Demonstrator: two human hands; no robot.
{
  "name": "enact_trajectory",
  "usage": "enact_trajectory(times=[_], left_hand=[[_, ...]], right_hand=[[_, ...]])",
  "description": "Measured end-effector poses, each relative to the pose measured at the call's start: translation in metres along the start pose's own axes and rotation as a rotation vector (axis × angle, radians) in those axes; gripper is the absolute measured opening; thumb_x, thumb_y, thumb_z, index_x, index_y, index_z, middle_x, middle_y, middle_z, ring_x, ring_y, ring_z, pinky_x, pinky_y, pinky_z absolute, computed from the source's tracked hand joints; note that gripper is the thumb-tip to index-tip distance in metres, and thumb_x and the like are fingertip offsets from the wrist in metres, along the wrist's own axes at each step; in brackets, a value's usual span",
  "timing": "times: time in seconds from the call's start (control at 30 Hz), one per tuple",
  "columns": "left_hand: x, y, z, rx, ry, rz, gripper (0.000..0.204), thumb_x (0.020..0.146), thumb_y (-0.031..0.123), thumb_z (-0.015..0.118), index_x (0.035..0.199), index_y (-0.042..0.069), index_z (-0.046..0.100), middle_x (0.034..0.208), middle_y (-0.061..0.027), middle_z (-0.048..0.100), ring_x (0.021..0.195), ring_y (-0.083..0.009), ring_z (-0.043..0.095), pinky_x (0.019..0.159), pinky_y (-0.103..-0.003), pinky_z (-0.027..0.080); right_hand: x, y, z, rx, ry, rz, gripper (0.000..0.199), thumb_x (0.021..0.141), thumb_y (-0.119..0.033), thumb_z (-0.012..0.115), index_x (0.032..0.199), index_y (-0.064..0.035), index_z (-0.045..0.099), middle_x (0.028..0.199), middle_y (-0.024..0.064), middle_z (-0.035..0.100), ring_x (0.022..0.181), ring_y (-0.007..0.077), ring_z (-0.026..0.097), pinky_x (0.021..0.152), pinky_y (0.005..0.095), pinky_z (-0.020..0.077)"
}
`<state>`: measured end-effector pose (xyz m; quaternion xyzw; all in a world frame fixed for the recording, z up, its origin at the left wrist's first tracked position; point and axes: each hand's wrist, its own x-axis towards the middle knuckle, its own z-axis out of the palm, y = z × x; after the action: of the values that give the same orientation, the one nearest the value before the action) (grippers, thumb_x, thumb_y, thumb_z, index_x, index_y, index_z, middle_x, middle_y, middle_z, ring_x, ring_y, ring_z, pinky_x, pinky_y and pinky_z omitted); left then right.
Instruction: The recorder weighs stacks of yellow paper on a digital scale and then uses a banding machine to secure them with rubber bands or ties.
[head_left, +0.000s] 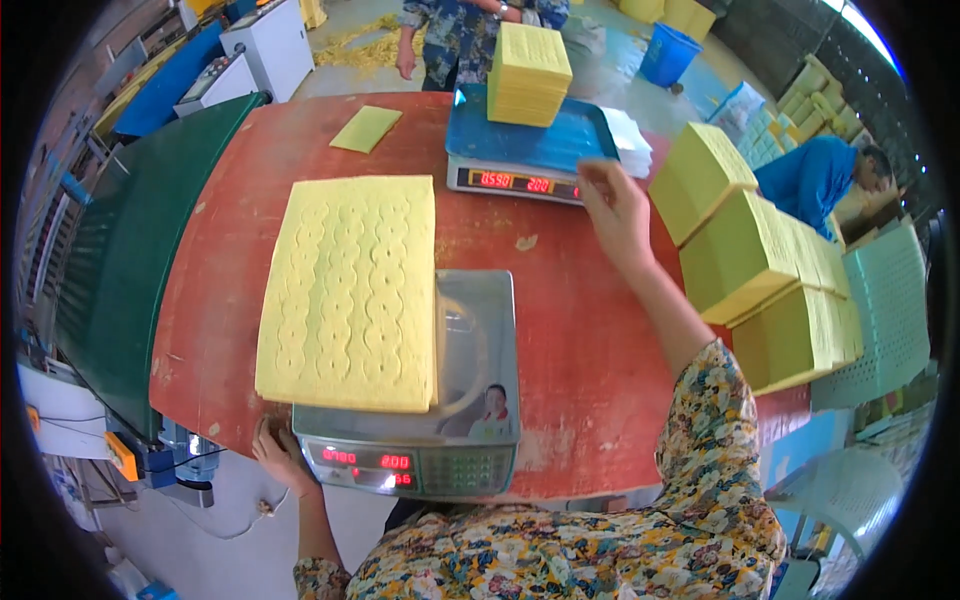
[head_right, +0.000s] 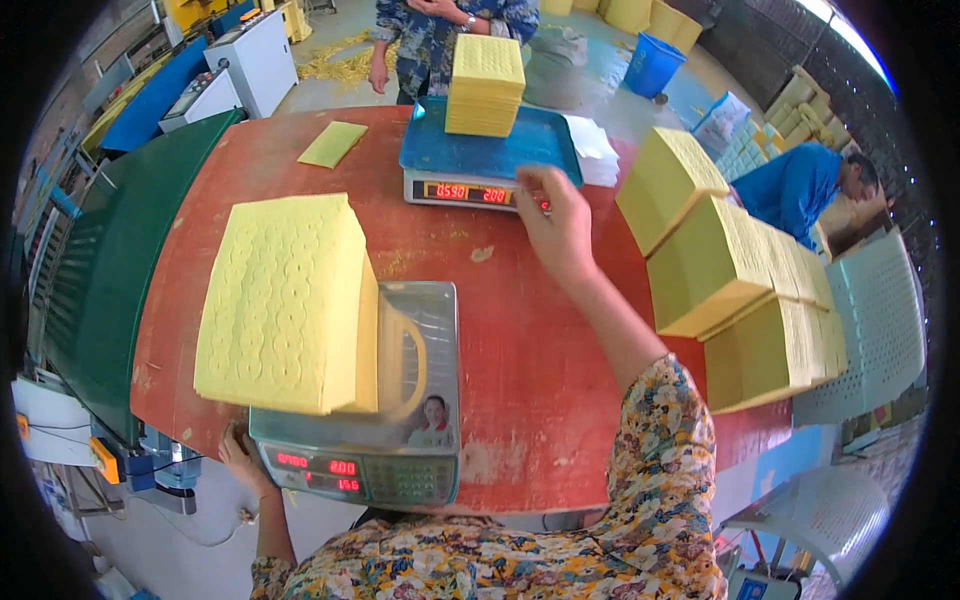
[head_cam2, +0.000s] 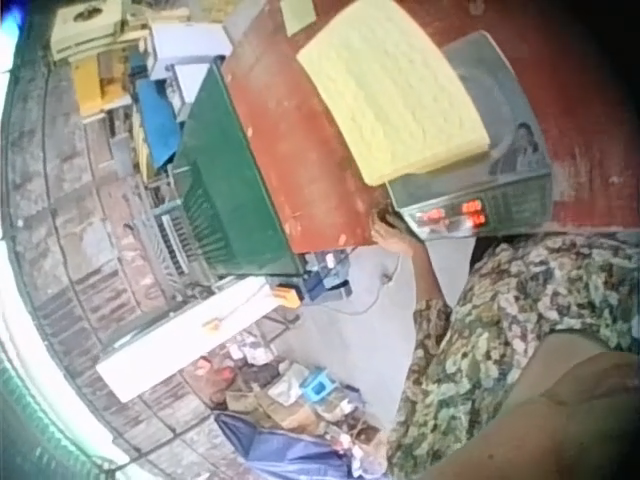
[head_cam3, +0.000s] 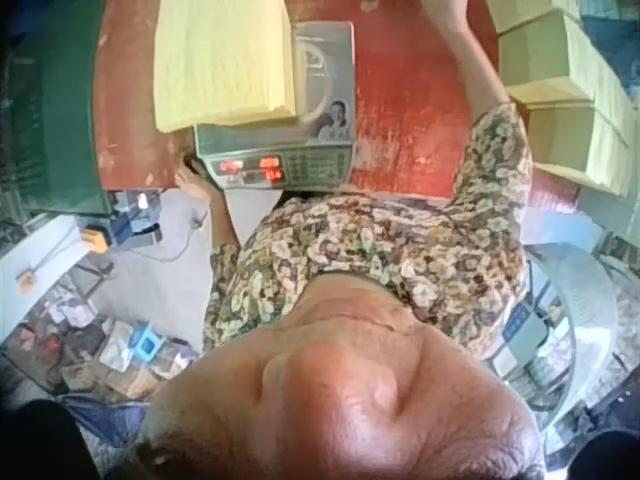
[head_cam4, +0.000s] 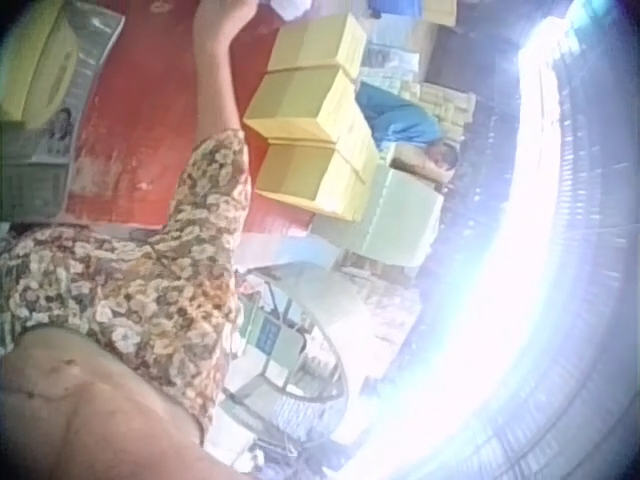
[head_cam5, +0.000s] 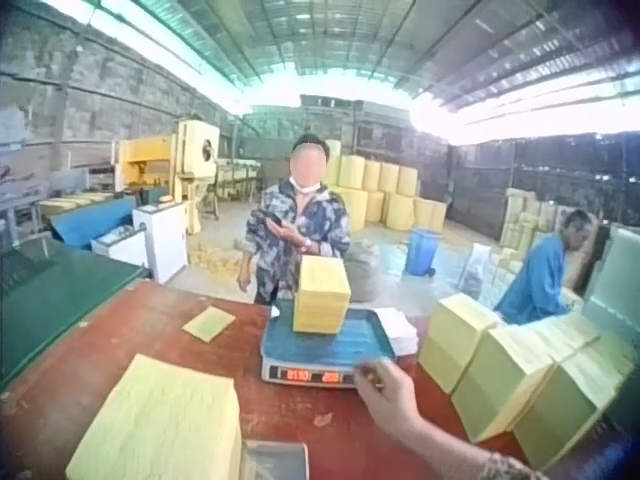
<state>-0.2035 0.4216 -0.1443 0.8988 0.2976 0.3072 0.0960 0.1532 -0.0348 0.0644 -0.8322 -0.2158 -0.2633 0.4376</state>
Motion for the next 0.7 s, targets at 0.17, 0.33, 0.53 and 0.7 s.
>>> enact_trajectory(times=[0.17,0.33,0.53,0.7], left_hand=[[0.000,0.012,-0.001,-0.024,0.004,-0.017,0.029,0.087,0.009,0.062,0.115,0.003,0.063,0.121,-0.0130,0.063,0.110,-0.0335,0.056,0.097,-0.044,0.043],[-0.005,-0.001,0.000,0.116,0.023,0.035,0.028,0.085,0.009,0.066,0.112,0.005,0.064,0.120,-0.0097,0.063,0.108,-0.0319,0.057,0.095,-0.042,0.044],[-0.006,0.014,-0.001,-0.104,-0.005,-0.102,0.025,0.084,0.005,0.065,0.108,0.003,0.065,0.121,-0.0105,0.063,0.106,-0.0322,0.057,0.094,-0.042,0.044],[0.002,0.032,-0.018,-0.037,-0.014,-0.112,0.022,0.085,0.003,0.064,0.107,0.000,0.065,0.121,-0.0123,0.062,0.107,-0.0327,0.057,0.094,-0.042,0.043]], right_hand=[[0.147,0.054,0.025,-0.432,-0.067,-0.314,0.051,0.081,-0.019,0.073,0.127,-0.0049,0.056,0.126,0.0161,0.060,0.117,0.0350,0.057,0.097,0.0436,0.0467],[0.217,0.097,0.056,-0.787,-0.164,-0.364,0.067,0.077,-0.031,0.077,0.136,-0.0072,0.053,0.134,0.0169,0.057,0.122,0.0359,0.054,0.103,0.0428,0.0437],[0.231,0.112,0.044,-0.794,-0.421,-0.271,0.061,0.079,-0.034,0.075,0.131,-0.0077,0.057,0.124,0.0152,0.063,0.117,0.0329,0.058,0.098,0.0428,0.0463],[0.237,0.101,0.053,-0.923,-0.552,-0.320,0.041,0.086,-0.033,0.067,0.116,-0.0057,0.061,0.106,0.0171,0.069,0.100,0.0354,0.066,0.087,0.0466,0.0515]])
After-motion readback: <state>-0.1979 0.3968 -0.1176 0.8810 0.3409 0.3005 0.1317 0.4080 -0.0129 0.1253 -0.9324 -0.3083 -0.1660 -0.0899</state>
